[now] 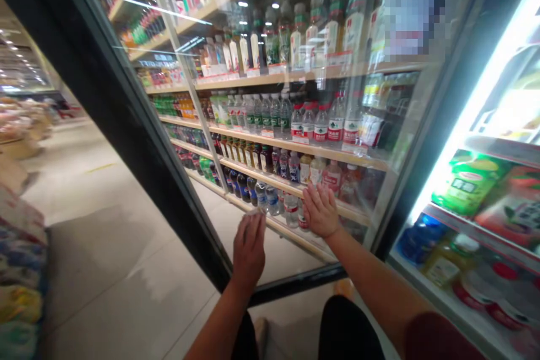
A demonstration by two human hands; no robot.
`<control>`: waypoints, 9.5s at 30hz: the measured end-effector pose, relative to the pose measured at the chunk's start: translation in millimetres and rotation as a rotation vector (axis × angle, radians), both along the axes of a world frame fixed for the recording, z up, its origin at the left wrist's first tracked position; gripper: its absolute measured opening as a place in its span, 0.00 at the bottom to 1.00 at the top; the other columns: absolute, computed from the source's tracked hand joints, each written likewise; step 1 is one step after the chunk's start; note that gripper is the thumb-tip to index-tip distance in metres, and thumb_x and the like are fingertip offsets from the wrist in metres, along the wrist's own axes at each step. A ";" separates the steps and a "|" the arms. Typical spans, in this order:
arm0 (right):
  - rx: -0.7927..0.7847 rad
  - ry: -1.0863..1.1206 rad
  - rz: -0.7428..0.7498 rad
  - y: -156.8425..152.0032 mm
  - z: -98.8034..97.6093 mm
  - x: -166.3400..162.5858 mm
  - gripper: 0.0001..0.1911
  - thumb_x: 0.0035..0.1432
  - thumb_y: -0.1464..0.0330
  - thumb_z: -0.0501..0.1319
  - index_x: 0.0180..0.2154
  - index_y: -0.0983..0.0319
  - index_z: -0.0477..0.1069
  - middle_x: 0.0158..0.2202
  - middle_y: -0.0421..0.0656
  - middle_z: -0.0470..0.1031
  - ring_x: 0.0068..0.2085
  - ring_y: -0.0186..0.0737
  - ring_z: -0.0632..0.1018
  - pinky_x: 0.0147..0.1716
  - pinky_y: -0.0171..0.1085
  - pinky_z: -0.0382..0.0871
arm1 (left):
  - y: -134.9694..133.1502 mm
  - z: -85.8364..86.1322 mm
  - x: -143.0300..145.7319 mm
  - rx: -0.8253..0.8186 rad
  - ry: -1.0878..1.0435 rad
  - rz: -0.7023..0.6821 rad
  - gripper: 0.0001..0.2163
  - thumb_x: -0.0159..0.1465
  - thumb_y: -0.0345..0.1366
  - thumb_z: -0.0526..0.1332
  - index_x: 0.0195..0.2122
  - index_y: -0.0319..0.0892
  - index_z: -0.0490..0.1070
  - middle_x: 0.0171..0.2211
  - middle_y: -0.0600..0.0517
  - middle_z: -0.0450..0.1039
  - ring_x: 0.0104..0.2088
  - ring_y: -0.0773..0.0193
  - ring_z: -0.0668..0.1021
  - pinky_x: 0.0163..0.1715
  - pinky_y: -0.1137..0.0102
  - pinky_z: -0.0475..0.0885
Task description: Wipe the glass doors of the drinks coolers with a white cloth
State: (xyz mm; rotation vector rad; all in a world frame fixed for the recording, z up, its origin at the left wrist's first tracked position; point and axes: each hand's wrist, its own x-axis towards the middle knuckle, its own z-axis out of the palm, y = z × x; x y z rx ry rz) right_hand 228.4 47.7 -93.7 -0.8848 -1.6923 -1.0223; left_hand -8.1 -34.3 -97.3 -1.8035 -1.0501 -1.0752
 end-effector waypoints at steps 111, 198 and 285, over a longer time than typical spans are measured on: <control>-0.185 0.187 0.286 -50.0 21.8 -35.5 0.36 0.66 0.74 0.54 0.71 0.63 0.43 0.61 0.54 0.70 0.64 0.46 0.68 0.61 0.48 0.66 | 26.0 22.6 62.8 -0.053 -0.099 -0.264 0.28 0.71 0.26 0.49 0.72 0.41 0.46 0.63 0.41 0.65 0.69 0.57 0.58 0.65 0.58 0.63; -0.110 0.345 0.356 -35.4 80.1 -36.6 0.29 0.64 0.76 0.52 0.65 0.56 0.61 0.55 0.49 0.72 0.53 0.43 0.73 0.54 0.42 0.67 | 49.6 58.6 10.6 0.110 -0.091 0.067 0.28 0.70 0.40 0.56 0.70 0.44 0.52 0.67 0.41 0.59 0.71 0.51 0.52 0.70 0.48 0.41; -0.069 0.354 0.278 -24.8 90.6 -14.1 0.29 0.59 0.77 0.52 0.61 0.57 0.66 0.53 0.49 0.71 0.52 0.45 0.73 0.52 0.46 0.68 | 45.6 62.8 11.9 0.190 -0.027 0.145 0.29 0.69 0.38 0.57 0.70 0.41 0.53 0.65 0.40 0.61 0.70 0.52 0.54 0.69 0.52 0.45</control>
